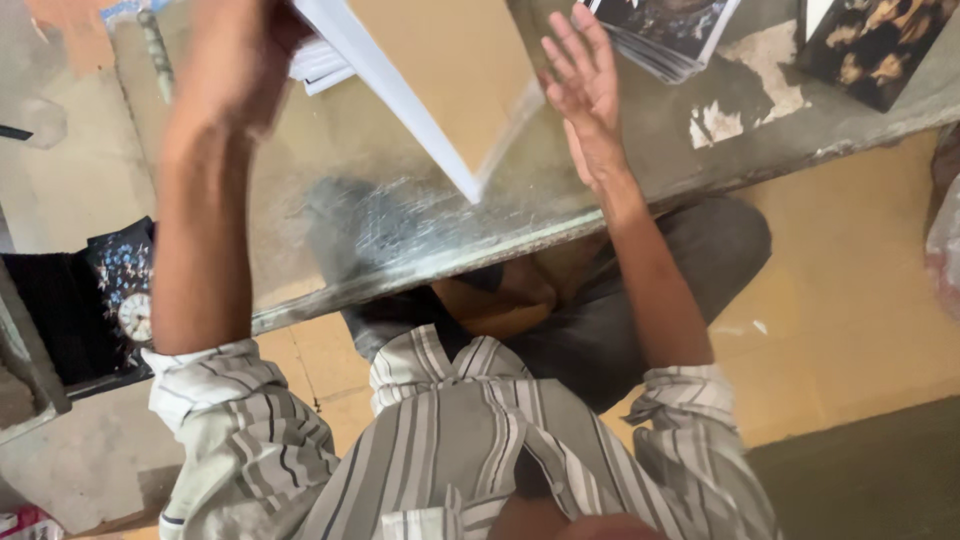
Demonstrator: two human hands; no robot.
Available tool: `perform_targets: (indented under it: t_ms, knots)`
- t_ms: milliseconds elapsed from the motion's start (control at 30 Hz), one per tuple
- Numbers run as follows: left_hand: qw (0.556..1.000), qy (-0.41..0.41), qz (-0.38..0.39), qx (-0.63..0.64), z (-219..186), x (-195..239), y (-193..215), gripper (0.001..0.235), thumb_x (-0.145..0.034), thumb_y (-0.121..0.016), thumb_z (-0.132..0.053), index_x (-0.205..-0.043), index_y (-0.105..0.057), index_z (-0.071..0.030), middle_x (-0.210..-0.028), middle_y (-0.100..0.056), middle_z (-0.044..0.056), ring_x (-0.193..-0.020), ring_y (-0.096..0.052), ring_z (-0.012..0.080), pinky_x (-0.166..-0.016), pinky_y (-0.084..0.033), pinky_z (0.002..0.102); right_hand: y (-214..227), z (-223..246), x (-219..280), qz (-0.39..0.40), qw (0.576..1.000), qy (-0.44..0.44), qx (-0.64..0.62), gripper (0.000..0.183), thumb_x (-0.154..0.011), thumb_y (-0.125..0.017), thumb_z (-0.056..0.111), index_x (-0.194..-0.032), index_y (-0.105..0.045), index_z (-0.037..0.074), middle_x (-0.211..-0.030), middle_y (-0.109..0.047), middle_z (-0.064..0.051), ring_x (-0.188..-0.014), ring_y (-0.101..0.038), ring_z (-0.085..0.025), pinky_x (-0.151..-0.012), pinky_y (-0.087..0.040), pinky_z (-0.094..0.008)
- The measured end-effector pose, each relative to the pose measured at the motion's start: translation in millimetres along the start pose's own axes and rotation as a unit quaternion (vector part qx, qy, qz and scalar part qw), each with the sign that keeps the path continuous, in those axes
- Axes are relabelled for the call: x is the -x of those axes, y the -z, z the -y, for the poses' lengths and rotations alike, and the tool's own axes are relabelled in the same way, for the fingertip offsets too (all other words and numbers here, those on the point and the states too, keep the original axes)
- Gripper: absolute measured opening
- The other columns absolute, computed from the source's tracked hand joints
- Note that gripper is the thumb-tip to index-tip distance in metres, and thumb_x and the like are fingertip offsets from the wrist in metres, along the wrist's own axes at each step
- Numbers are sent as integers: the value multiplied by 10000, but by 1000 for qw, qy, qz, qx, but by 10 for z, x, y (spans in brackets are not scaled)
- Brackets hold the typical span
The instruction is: The person sits on the floor and assembles small photo frames by placing a backing card into a frame and pressing the edges to secure it. They handle multiple frames one by one, stacking the finished ones on the table.
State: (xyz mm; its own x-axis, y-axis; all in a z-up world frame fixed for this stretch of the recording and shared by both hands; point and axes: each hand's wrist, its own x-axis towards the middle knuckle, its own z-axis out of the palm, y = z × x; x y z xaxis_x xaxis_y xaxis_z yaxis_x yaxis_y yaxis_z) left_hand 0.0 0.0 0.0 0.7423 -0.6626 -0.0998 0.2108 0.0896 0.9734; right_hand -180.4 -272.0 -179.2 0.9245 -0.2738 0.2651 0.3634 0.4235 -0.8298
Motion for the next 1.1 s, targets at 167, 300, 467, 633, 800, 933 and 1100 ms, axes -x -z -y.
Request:
perform_targets:
  t_ms: [167, 300, 467, 633, 800, 933, 1100]
  knots:
    - [990, 60, 128, -22, 313, 399, -128, 204, -1077, -481, -196, -996, -611, -62, -918, -601, 31, -831, -555, 121, -829, -500, 334, -183, -261, 360, 102, 969, -221, -40, 667, -898, -891, 133, -1419, -500, -11, -1360, -634, -134, -1302, -603, -213, -1153, -508, -368]
    - [995, 5, 31, -96, 311, 580, 32, 208, -1054, -464, -291, -1076, -566, -111, -1013, -699, 31, -870, -701, 160, -800, -581, 333, -303, -27, 352, 183, 951, -229, 102, 281, -914, -843, 110, -1110, -718, -47, -1009, -768, -69, -891, -699, -118, -844, -567, -293]
    - [920, -166, 230, -271, 318, 595, -26, 384, -991, -651, -156, -1315, -541, 18, -1273, -615, 129, -1071, -699, 247, -863, -583, 380, -666, 433, 290, 303, 853, -239, 351, 313, -823, -887, 224, -984, -785, -25, -797, -756, -103, -672, -648, -152, -625, -526, -300]
    - [706, 58, 483, -514, 886, 351, -382, 786, -790, -845, -195, -1430, -455, 40, -1109, -692, 268, -987, -711, 353, -840, -553, 428, -986, 326, 383, 354, 769, -130, 516, 383, -784, -897, 314, -996, -791, 13, -828, -747, -158, -679, -694, -259, -659, -520, -390]
    - [750, -14, 492, -442, 1252, 257, -327, 641, -728, -791, -48, -1329, -579, 20, -1117, -717, 193, -1018, -705, 326, -820, -560, 427, -644, 398, 338, 331, 703, -83, 624, 398, -712, -919, 287, -974, -795, 15, -850, -729, -190, -814, -678, -369, -741, -513, -467]
    - [749, 12, 382, -541, 1267, 414, -129, 503, -769, -769, -36, -1259, -659, -13, -1057, -739, 204, -1024, -724, 358, -858, -557, 451, -484, 422, 406, 290, 712, -161, 619, 361, -820, -861, 260, -1117, -774, 73, -974, -717, -174, -908, -663, -370, -824, -510, -466]
    - [740, -322, 162, -568, 1340, 489, -26, 387, -683, -706, 41, -1067, -661, 28, -958, -695, 223, -928, -685, 452, -760, -529, 530, -414, 272, 400, 189, 698, 89, 685, 344, -964, -803, 207, -1258, -701, 59, -1003, -682, -144, -979, -629, -367, -874, -474, -483]
